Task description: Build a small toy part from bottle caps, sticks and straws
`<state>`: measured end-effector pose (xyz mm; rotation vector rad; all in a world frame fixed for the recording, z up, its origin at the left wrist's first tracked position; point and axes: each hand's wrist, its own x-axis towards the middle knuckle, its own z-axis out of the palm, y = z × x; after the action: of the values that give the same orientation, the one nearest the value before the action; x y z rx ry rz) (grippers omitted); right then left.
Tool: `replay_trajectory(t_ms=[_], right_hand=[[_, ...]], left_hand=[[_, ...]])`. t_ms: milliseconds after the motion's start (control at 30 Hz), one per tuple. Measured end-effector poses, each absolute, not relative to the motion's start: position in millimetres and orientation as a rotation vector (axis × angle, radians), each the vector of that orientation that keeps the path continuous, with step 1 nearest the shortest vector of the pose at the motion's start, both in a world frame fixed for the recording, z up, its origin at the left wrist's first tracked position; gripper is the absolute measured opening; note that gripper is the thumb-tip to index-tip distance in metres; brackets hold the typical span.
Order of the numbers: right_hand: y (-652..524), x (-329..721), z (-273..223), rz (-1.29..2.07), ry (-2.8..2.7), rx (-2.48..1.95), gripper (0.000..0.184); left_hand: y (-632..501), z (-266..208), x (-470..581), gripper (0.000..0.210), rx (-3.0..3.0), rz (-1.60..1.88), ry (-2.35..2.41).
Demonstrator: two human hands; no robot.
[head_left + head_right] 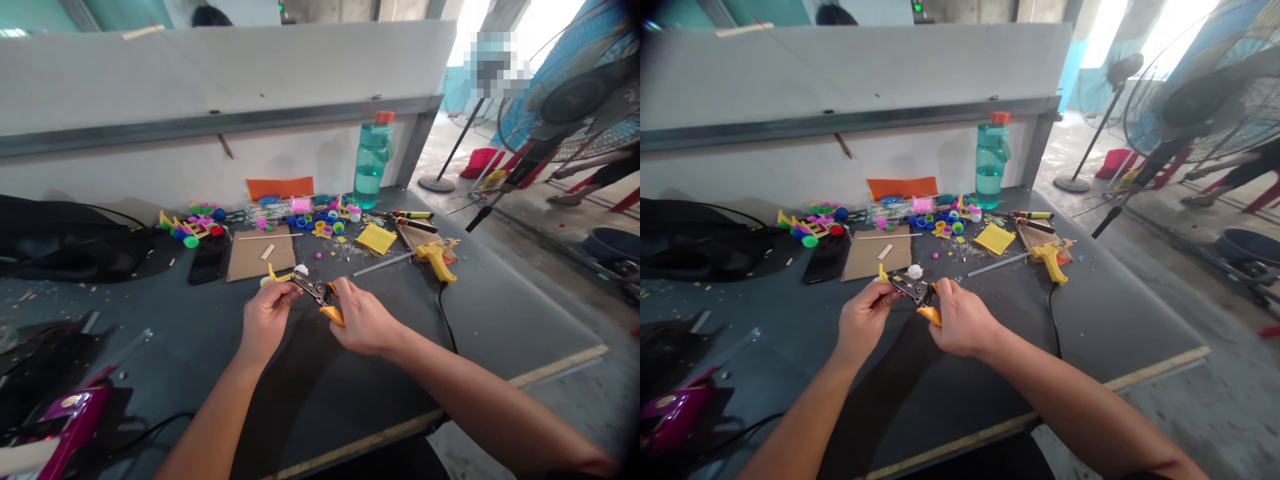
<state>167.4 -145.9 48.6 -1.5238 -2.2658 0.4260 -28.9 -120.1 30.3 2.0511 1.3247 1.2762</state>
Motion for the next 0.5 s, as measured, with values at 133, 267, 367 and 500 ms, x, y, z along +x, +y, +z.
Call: replay_trajectory(t_ms=[133, 267, 367, 500], right_hand=[[-145.6, 167.9, 49.4, 0.397, -2.275, -1.576, 0.027], [-146.7, 167.8, 48.6, 0.417, -2.270, -1.608, 0.028], [-147.6, 166.8, 45.8, 0.453, -2.234, -1.589, 0.025], [-145.7, 164.4, 41.0, 0.547, -2.143, -1.528, 0.023]], left_hand=[[-118.7, 28.1, -28.9, 0.011, 2.046, 1.291, 1.326], [-117.7, 26.0, -29.5, 0.012, 2.031, 1.279, 1.332], [-118.0, 26.3, -29.8, 0.012, 2.000, 1.285, 1.334], [-119.9, 29.0, -28.9, 0.013, 1.946, 1.289, 1.350]])
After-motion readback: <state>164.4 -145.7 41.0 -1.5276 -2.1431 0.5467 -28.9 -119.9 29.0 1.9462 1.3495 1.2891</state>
